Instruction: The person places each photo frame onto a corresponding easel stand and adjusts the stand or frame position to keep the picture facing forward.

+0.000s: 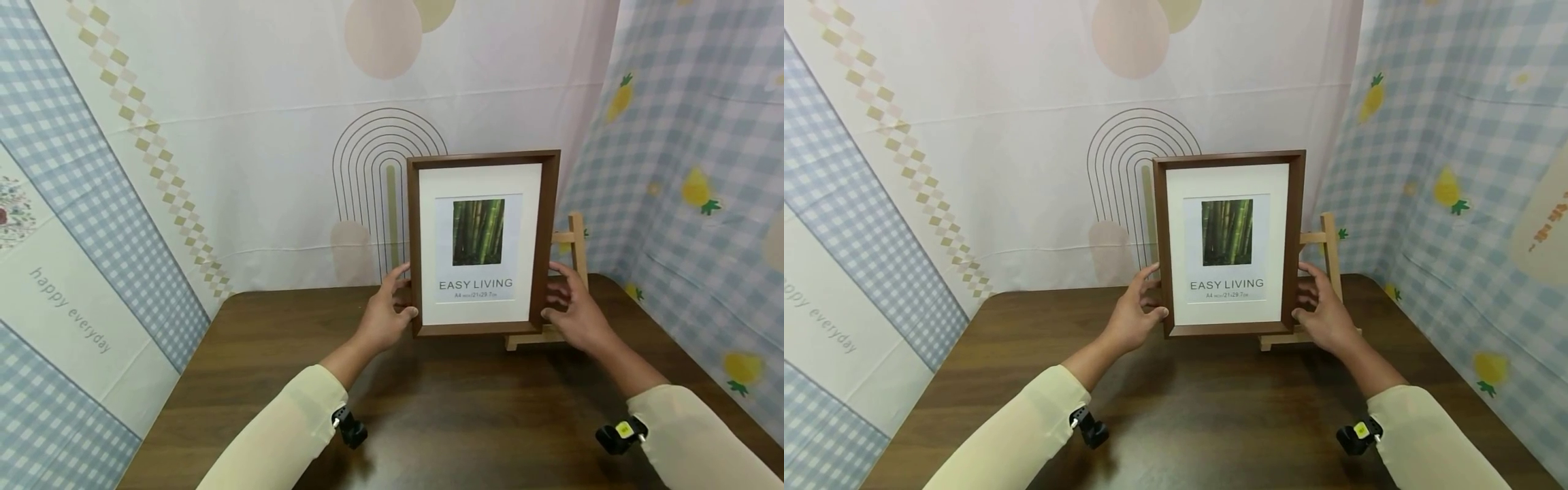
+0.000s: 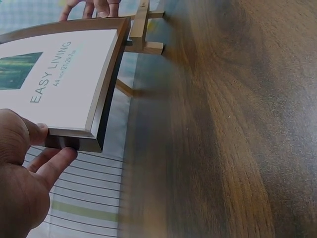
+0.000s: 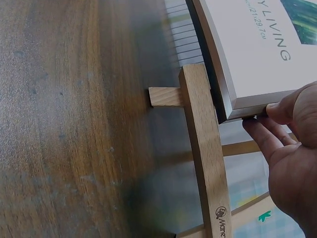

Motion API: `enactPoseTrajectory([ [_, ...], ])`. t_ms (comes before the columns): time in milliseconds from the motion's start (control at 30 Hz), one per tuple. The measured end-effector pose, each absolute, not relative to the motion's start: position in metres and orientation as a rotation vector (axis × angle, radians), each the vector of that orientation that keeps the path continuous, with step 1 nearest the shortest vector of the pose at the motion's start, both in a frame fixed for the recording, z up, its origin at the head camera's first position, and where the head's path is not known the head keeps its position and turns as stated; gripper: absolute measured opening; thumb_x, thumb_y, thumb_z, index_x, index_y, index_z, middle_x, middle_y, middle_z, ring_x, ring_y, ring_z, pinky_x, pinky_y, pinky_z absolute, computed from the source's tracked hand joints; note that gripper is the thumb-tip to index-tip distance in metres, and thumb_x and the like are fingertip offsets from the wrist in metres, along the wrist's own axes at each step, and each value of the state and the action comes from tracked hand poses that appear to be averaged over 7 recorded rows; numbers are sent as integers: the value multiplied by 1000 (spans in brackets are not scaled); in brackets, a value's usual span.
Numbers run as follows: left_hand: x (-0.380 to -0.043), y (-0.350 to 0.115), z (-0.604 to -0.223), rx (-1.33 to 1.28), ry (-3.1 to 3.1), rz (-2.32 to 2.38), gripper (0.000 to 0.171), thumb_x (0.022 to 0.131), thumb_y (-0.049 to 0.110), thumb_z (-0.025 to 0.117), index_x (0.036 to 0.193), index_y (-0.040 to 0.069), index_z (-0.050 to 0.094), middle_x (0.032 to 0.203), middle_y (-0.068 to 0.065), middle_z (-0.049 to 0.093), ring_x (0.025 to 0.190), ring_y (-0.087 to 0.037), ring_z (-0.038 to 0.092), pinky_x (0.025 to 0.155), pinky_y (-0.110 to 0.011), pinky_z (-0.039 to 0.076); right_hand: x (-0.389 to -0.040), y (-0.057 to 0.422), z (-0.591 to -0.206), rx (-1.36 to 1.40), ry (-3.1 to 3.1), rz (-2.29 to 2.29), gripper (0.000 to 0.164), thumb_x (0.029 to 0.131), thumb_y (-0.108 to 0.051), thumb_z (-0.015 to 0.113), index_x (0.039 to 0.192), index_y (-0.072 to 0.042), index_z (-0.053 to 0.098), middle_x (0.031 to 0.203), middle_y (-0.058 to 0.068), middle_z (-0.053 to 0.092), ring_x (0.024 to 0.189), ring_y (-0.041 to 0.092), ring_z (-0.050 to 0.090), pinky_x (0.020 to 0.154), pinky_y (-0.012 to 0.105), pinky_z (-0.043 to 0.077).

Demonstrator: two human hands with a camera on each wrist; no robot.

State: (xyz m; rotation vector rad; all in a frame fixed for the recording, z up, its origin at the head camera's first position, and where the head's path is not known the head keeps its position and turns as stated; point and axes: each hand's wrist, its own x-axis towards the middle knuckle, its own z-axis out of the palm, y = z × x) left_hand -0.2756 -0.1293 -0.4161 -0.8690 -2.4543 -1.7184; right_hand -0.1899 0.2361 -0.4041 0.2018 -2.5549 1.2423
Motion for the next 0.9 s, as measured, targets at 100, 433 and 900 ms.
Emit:
enactPoseTrajectory([
  [100,-276,-129,-416,-866,-2456,-1707,89,94,-7,68,159,37,26,150,-13,50,113,-33,65,77,-34,58,-190,236,-405,214,-2546,1244,90,93,16,58,163,-9,8,142,36,42,123,52,48,82,11,44],
  [433,-278,-128,-418,-860,-2446,-1708,88,94,-6,69,159,35,27,148,-14,51,112,-34,65,78,-36,58,-191,237,-406,203,-2539,1239,89,93,16,59,163,-9,9,142,37,42,122,53,48,81,10,43],
  [900,-279,-131,-416,-888,-2456,-1740,87,95,-6,68,160,36,27,148,-15,51,115,-36,64,80,-35,59,-190,233,-406,174,-2549,1218,90,93,16,58,163,-8,7,140,39,41,122,55,47,81,11,43],
])
